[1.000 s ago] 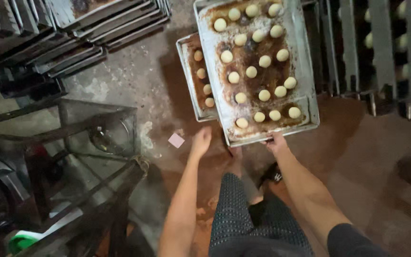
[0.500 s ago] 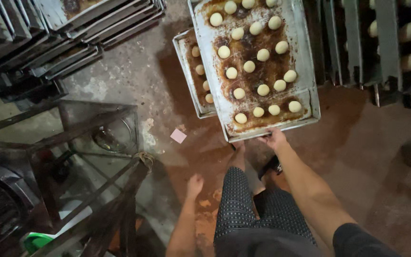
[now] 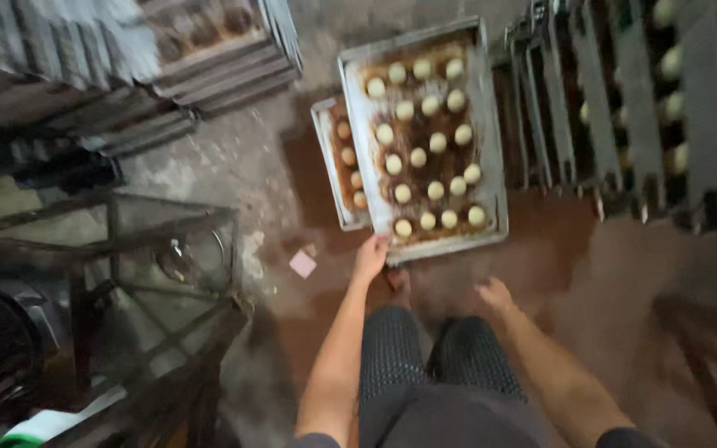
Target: The person pinches small pieces from a large dark dough mass on a metal worktable, rolls each piece between the palms into a round ball, and sets the balls aside. The person then carries a tray holding rows of formed dough balls across the production area and returns to continue portioning more pieces.
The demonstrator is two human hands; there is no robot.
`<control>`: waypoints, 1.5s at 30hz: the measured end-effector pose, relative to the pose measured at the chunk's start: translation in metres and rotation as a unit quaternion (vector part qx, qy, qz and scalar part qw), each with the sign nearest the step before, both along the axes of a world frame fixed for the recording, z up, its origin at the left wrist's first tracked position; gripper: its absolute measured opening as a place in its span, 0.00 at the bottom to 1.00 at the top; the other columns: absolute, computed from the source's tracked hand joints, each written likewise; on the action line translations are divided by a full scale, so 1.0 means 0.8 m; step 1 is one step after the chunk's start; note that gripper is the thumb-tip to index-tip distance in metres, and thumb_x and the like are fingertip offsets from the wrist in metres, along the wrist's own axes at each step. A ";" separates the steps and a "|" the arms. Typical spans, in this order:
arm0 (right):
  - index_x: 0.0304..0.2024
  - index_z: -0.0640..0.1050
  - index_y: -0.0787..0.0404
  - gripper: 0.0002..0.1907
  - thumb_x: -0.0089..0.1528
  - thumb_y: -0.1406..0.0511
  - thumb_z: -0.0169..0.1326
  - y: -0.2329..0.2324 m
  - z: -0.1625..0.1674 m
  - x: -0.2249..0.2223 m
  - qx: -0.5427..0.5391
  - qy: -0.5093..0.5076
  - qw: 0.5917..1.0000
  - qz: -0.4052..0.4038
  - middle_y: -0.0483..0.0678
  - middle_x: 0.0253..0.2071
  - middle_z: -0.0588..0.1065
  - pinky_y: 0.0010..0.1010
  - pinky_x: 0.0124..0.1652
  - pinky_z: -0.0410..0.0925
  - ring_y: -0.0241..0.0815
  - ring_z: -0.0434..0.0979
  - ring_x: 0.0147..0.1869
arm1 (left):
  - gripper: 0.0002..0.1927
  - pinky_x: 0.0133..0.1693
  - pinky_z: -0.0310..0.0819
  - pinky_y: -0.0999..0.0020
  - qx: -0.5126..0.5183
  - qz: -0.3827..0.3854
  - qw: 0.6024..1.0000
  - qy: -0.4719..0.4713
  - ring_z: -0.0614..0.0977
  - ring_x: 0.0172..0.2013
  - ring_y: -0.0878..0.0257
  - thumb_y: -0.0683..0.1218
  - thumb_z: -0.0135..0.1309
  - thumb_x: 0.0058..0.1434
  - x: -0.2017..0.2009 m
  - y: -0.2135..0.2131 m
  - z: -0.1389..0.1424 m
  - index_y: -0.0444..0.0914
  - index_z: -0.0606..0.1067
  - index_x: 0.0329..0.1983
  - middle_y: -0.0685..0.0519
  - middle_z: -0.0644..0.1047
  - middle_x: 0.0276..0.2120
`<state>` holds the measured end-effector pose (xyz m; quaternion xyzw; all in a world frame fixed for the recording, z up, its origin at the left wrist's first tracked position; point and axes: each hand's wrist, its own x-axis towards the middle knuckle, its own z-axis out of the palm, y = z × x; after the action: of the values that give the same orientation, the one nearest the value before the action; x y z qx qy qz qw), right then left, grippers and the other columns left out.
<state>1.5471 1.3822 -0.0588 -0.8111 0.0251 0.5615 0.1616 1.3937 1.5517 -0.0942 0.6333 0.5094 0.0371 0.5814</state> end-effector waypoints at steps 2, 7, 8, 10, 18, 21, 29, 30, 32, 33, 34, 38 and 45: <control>0.64 0.73 0.60 0.31 0.60 0.56 0.59 -0.009 0.014 0.014 0.001 -0.085 0.980 0.177 0.59 0.62 0.74 0.45 0.60 0.69 0.57 0.74 0.65 | 0.17 0.50 0.77 0.57 0.031 0.026 0.999 0.003 0.84 0.48 0.49 0.49 0.53 0.65 -0.019 -0.009 0.018 0.39 0.77 0.54 0.42 0.82 0.45; 0.56 0.80 0.53 0.28 0.54 0.53 0.61 -0.018 0.006 0.052 0.058 -0.143 0.929 0.337 0.51 0.56 0.80 0.39 0.61 0.71 0.51 0.79 0.62 | 0.16 0.50 0.77 0.54 0.051 0.017 0.991 0.124 0.83 0.49 0.46 0.50 0.53 0.62 -0.105 -0.058 0.020 0.40 0.78 0.51 0.43 0.82 0.46; 0.55 0.79 0.55 0.29 0.54 0.52 0.62 -0.016 0.001 0.060 0.066 -0.157 0.920 0.354 0.52 0.54 0.80 0.40 0.58 0.71 0.52 0.79 0.60 | 0.16 0.50 0.77 0.55 0.066 0.021 0.991 0.116 0.83 0.50 0.45 0.51 0.50 0.66 -0.127 -0.070 0.017 0.40 0.78 0.50 0.42 0.82 0.46; 0.54 0.78 0.59 0.30 0.56 0.50 0.64 -0.010 -0.009 0.074 0.080 -0.180 0.900 0.388 0.55 0.51 0.80 0.43 0.54 0.73 0.55 0.80 0.56 | 0.16 0.52 0.77 0.55 0.048 0.046 0.982 0.176 0.81 0.53 0.45 0.51 0.50 0.65 -0.165 -0.098 0.011 0.39 0.80 0.50 0.41 0.82 0.48; 0.46 0.83 0.57 0.30 0.47 0.48 0.71 -0.013 -0.004 0.117 0.259 -0.096 0.835 0.476 0.53 0.44 0.82 0.40 0.47 0.75 0.49 0.83 0.44 | 0.18 0.56 0.76 0.61 0.018 0.250 0.941 0.228 0.84 0.53 0.53 0.48 0.51 0.63 -0.216 -0.227 0.042 0.41 0.79 0.55 0.47 0.83 0.51; 0.43 0.84 0.58 0.28 0.49 0.48 0.70 -0.021 -0.003 0.132 0.312 -0.094 0.744 0.583 0.54 0.44 0.81 0.40 0.47 0.74 0.50 0.81 0.46 | 0.18 0.55 0.76 0.61 0.031 0.343 0.917 0.200 0.84 0.52 0.55 0.48 0.52 0.63 -0.190 -0.297 0.062 0.41 0.80 0.55 0.49 0.83 0.50; 0.48 0.82 0.56 0.24 0.48 0.62 0.63 -0.039 -0.011 0.175 0.238 -0.093 0.593 0.764 0.56 0.39 0.82 0.40 0.40 0.76 0.50 0.84 0.43 | 0.18 0.50 0.77 0.53 -0.066 0.531 0.834 0.132 0.84 0.49 0.47 0.48 0.52 0.64 -0.095 -0.548 0.067 0.39 0.78 0.55 0.42 0.83 0.47; 0.49 0.81 0.56 0.25 0.47 0.65 0.62 -0.042 -0.009 0.172 0.209 -0.092 0.570 0.789 0.55 0.38 0.81 0.40 0.39 0.77 0.50 0.84 0.42 | 0.18 0.50 0.77 0.53 -0.068 0.533 0.830 0.148 0.84 0.49 0.46 0.49 0.52 0.64 -0.086 -0.587 0.068 0.38 0.78 0.54 0.42 0.82 0.47; 0.49 0.82 0.56 0.23 0.49 0.65 0.61 -0.047 -0.003 0.160 0.203 -0.104 0.517 0.825 0.55 0.38 0.82 0.40 0.38 0.77 0.49 0.84 0.42 | 0.18 0.49 0.77 0.52 -0.080 0.559 0.807 0.173 0.84 0.48 0.46 0.49 0.52 0.63 -0.068 -0.663 0.068 0.37 0.78 0.53 0.41 0.82 0.46; 0.48 0.82 0.55 0.21 0.51 0.63 0.61 -0.049 0.001 0.150 0.233 -0.111 0.486 0.835 0.55 0.38 0.82 0.40 0.39 0.76 0.49 0.84 0.42 | 0.18 0.49 0.77 0.52 -0.084 0.576 0.792 0.182 0.83 0.48 0.45 0.49 0.52 0.63 -0.057 -0.696 0.069 0.37 0.78 0.53 0.40 0.82 0.46; 0.47 0.83 0.55 0.19 0.53 0.60 0.62 -0.054 0.008 0.138 0.266 -0.115 0.448 0.846 0.54 0.38 0.82 0.40 0.40 0.76 0.50 0.83 0.43 | 0.18 0.49 0.77 0.52 -0.090 0.599 0.772 0.192 0.83 0.48 0.45 0.50 0.53 0.63 -0.045 -0.730 0.071 0.37 0.78 0.52 0.40 0.82 0.46; 0.48 0.83 0.52 0.17 0.60 0.54 0.61 -0.104 0.044 0.080 0.289 -0.066 0.336 0.894 0.54 0.38 0.83 0.41 0.43 0.74 0.50 0.83 0.42 | 0.18 0.47 0.76 0.51 -0.115 0.692 0.681 0.211 0.83 0.47 0.44 0.50 0.53 0.63 0.028 -0.865 0.092 0.35 0.78 0.50 0.39 0.81 0.45; 0.52 0.82 0.60 0.20 0.66 0.53 0.55 -0.306 0.110 -0.031 0.186 -0.002 0.128 0.974 0.58 0.43 0.83 0.43 0.46 0.74 0.52 0.83 0.45 | 0.19 0.45 0.76 0.49 -0.145 0.858 0.455 0.189 0.82 0.45 0.42 0.52 0.53 0.62 0.158 -1.082 0.133 0.33 0.78 0.47 0.36 0.81 0.43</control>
<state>1.5224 1.1374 0.0291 -0.0992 -0.8915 0.2327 -0.3757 1.5202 0.6864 0.0119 -0.2261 0.8904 0.3220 0.2289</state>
